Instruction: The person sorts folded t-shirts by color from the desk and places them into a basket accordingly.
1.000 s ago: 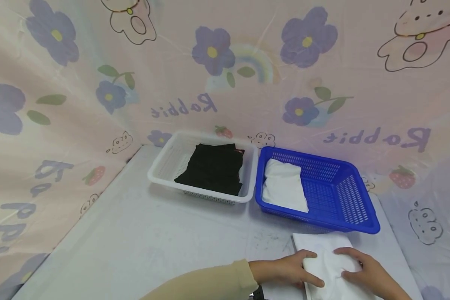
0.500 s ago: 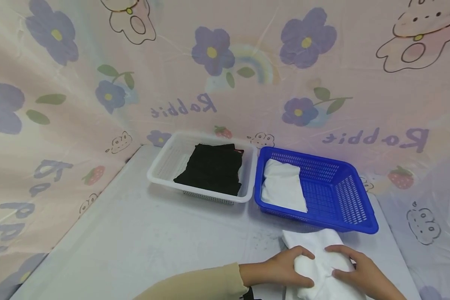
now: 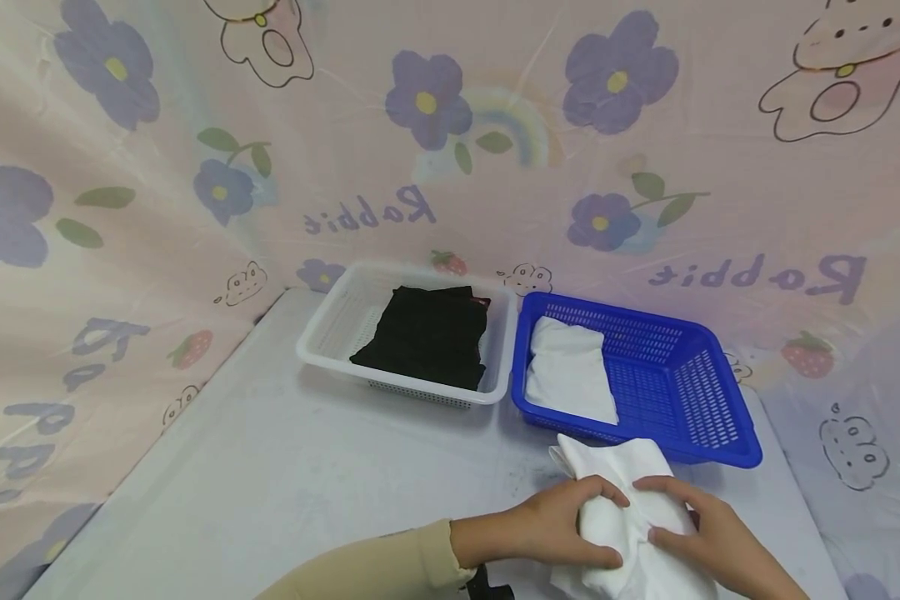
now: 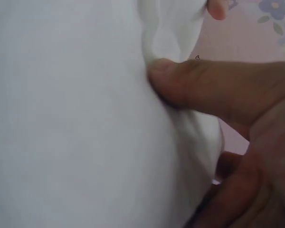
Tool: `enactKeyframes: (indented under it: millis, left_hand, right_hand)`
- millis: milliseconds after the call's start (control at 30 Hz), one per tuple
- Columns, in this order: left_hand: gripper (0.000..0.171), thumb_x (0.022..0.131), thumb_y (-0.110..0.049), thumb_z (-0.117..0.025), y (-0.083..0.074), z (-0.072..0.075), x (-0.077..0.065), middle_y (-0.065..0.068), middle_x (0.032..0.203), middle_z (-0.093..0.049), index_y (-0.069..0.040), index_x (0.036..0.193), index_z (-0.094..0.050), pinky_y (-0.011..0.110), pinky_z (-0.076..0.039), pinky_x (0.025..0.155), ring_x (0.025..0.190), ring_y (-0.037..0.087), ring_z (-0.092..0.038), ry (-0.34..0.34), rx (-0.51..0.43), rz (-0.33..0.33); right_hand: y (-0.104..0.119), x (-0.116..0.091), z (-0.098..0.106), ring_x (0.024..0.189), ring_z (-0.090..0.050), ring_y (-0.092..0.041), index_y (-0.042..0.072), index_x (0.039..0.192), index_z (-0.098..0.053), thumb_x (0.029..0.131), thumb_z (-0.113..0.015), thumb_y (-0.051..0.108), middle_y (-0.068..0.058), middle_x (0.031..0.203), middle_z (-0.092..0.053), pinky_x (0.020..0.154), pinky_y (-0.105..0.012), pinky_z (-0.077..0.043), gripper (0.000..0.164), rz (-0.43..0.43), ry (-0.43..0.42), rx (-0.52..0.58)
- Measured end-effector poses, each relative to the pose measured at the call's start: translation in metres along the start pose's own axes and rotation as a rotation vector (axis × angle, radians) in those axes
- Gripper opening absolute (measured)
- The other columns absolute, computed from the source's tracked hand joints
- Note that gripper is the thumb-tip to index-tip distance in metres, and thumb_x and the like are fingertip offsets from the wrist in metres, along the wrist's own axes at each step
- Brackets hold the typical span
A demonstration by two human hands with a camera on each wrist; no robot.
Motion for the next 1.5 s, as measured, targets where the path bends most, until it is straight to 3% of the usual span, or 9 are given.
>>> enactKeyframes:
  millis: [133,233,367,467,633,867,967,1233,1500]
  left_hand:
    - [0.050,0.079,-0.036,-0.078,-0.007,0.012,-0.002,-0.022,0.120,-0.056,-0.038,0.123,-0.054,0.012,-0.042,0.082,0.105,-0.008,-0.050,-0.011,-0.032,-0.032]
    - [0.050,0.079,-0.035,-0.078,-0.012,0.021,-0.002,-0.021,0.126,-0.055,-0.036,0.124,-0.054,0.013,-0.042,0.083,0.108,-0.007,-0.050,-0.021,-0.070,-0.057]
    - [0.051,0.080,-0.035,-0.078,-0.018,0.034,-0.003,-0.018,0.128,-0.055,-0.033,0.125,-0.054,0.011,-0.041,0.083,0.108,-0.008,-0.050,-0.057,-0.065,-0.095]
    - [0.052,0.080,-0.035,-0.077,-0.023,0.044,-0.003,-0.015,0.128,-0.056,-0.032,0.126,-0.053,0.010,-0.041,0.084,0.108,-0.007,-0.050,-0.093,-0.054,-0.125]
    - [0.053,0.081,-0.033,-0.077,-0.028,0.063,-0.003,-0.013,0.131,-0.055,-0.030,0.128,-0.052,0.012,-0.041,0.088,0.113,-0.006,-0.049,-0.147,-0.074,-0.168]
    - [0.055,0.081,-0.032,-0.078,-0.025,0.092,0.000,-0.011,0.128,-0.058,-0.032,0.128,-0.051,0.013,-0.043,0.084,0.103,-0.004,-0.052,-0.195,-0.122,-0.152]
    - [0.055,0.081,-0.032,-0.078,-0.024,0.104,0.005,-0.010,0.129,-0.059,-0.033,0.129,-0.050,0.015,-0.044,0.084,0.102,-0.003,-0.053,-0.207,-0.104,-0.131]
    - [0.058,0.083,-0.034,-0.076,-0.019,0.138,0.029,-0.009,0.133,-0.056,-0.031,0.133,-0.048,0.018,-0.045,0.086,0.110,0.001,-0.054,-0.201,0.046,-0.084]
    - [0.058,0.082,-0.034,-0.077,0.002,0.163,0.065,-0.007,0.131,-0.056,-0.033,0.133,-0.048,0.019,-0.047,0.080,0.107,0.005,-0.055,-0.115,0.080,-0.037]
  right_hand:
    - [0.011,-0.003,0.008,0.080,-0.055,-0.005,0.015,0.129,-0.056,0.080,-0.077,0.031,-0.026,0.128,-0.055,0.060,-0.022,-0.050,0.056,0.019,-0.042,0.025]
    - [0.023,-0.006,0.020,0.082,-0.052,0.008,0.018,0.125,-0.060,0.080,-0.078,0.025,0.002,0.124,-0.059,0.058,-0.022,-0.049,0.049,0.113,-0.138,0.044]
    - [0.034,-0.008,0.035,0.086,-0.055,0.010,0.019,0.123,-0.061,0.082,-0.077,0.018,0.037,0.114,-0.044,0.057,-0.023,-0.050,0.044,0.207,-0.225,0.097]
    - [0.037,-0.004,0.044,0.083,-0.057,0.008,0.019,0.126,-0.060,0.084,-0.075,0.017,0.044,0.114,-0.037,0.056,-0.024,-0.051,0.045,0.202,-0.239,0.122]
    - [0.045,0.002,0.061,0.081,-0.056,0.009,0.021,0.127,-0.059,0.084,-0.075,0.018,0.037,0.116,-0.038,0.054,-0.025,-0.052,0.046,0.192,-0.279,0.106]
    - [0.062,0.016,0.080,0.077,-0.058,0.007,0.015,0.131,-0.055,0.086,-0.073,0.017,-0.015,0.130,-0.050,0.052,-0.026,-0.052,0.048,0.230,-0.294,0.083]
    - [0.069,0.025,0.091,0.075,-0.058,0.005,0.016,0.132,-0.054,0.087,-0.072,0.018,-0.028,0.130,-0.048,0.051,-0.025,-0.050,0.049,0.230,-0.294,0.066]
    - [0.081,0.052,0.112,0.074,-0.059,-0.011,0.013,0.132,-0.053,0.088,-0.071,0.029,-0.030,0.127,-0.050,0.052,-0.025,-0.047,0.050,0.181,-0.299,0.038]
    - [0.082,0.082,0.122,0.079,-0.057,-0.024,0.017,0.135,-0.051,0.088,-0.067,0.045,-0.024,0.117,-0.054,0.053,-0.027,-0.046,0.057,0.112,-0.278,0.034]
Point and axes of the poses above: each hand's wrist, its own x-axis towards the middle knuckle, its own z-axis out of the back of the hand, y = z × x, the point moved 8 cm from there along x, towards the middle knuckle
